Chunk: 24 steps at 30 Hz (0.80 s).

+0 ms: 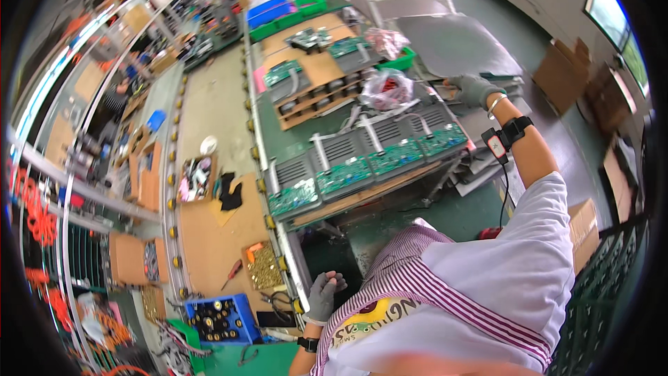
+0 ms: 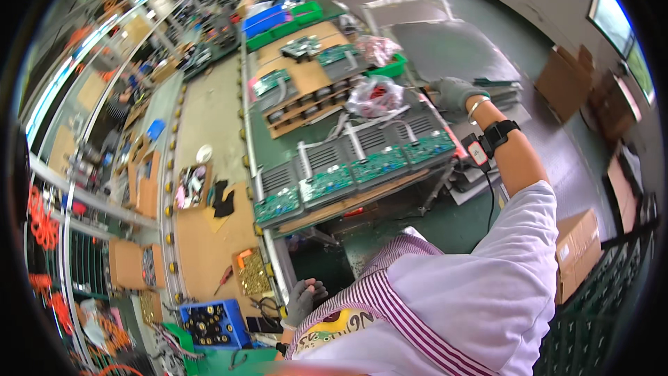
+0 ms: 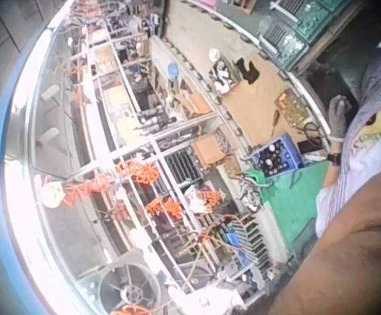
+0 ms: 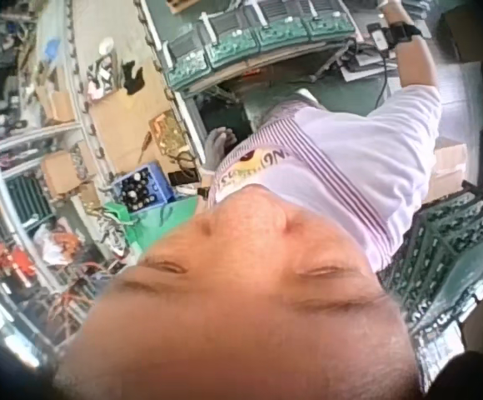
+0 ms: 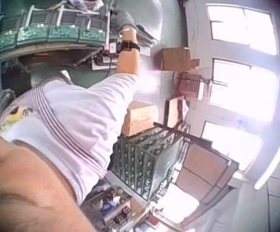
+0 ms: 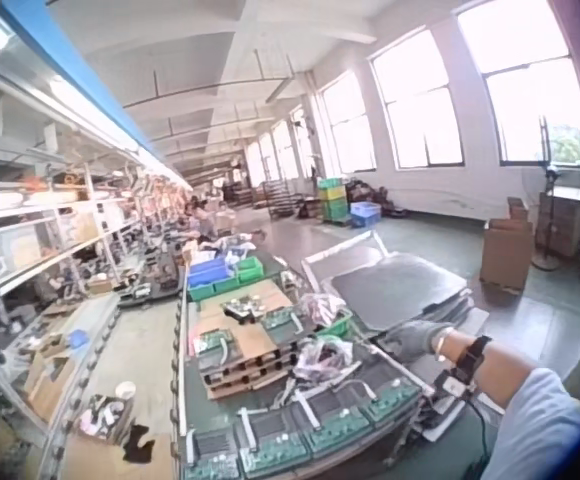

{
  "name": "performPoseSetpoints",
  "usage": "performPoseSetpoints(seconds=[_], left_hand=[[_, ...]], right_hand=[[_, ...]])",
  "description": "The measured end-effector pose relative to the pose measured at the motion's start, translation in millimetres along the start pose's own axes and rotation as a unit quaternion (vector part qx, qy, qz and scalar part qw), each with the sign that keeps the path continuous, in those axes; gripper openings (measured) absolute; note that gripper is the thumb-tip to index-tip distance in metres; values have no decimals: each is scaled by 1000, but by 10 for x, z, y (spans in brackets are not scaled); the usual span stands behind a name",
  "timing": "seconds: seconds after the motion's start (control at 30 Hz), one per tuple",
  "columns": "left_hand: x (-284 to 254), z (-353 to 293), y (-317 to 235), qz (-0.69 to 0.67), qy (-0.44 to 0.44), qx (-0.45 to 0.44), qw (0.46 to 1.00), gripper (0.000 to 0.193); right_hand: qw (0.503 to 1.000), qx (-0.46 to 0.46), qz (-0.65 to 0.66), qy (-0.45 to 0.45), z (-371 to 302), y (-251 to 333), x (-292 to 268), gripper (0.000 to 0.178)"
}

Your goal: Assembling electronic components and inverter housings on a factory production line.

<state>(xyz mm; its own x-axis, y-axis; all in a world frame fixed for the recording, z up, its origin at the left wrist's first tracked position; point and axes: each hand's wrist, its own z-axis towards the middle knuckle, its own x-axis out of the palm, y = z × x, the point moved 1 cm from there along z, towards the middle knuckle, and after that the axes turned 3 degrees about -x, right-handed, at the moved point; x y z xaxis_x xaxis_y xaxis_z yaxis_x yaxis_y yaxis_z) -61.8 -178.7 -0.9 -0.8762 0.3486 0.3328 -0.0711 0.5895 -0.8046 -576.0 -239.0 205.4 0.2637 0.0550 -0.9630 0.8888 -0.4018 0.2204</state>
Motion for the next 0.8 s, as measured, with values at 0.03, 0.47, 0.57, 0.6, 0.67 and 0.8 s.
performPoseSetpoints(seconds=[0.03,0.47,0.57,0.6,0.67,0.8], left_hand=[[122,83,-29,2,16,3,1000,21],[2654,1697,-310,142,86,-88,982,26],[3039,1806,-555,140,85,-155,974,33],[3135,1811,-624,133,73,-144,978,33],[3278,1787,-775,163,25,-166,972,35],[3596,1934,-1088,236,18,-113,965,35]], right_hand=[[999,51,5,5,-15,-327,48,43],[530,265,802,-71,2052,-3505,2164,27],[447,326,824,-120,2693,-3632,2495,36],[447,293,838,-106,2884,-3667,2556,41],[436,224,867,-92,3243,-3727,2610,49],[381,292,863,-157,3578,-3716,2597,46]])
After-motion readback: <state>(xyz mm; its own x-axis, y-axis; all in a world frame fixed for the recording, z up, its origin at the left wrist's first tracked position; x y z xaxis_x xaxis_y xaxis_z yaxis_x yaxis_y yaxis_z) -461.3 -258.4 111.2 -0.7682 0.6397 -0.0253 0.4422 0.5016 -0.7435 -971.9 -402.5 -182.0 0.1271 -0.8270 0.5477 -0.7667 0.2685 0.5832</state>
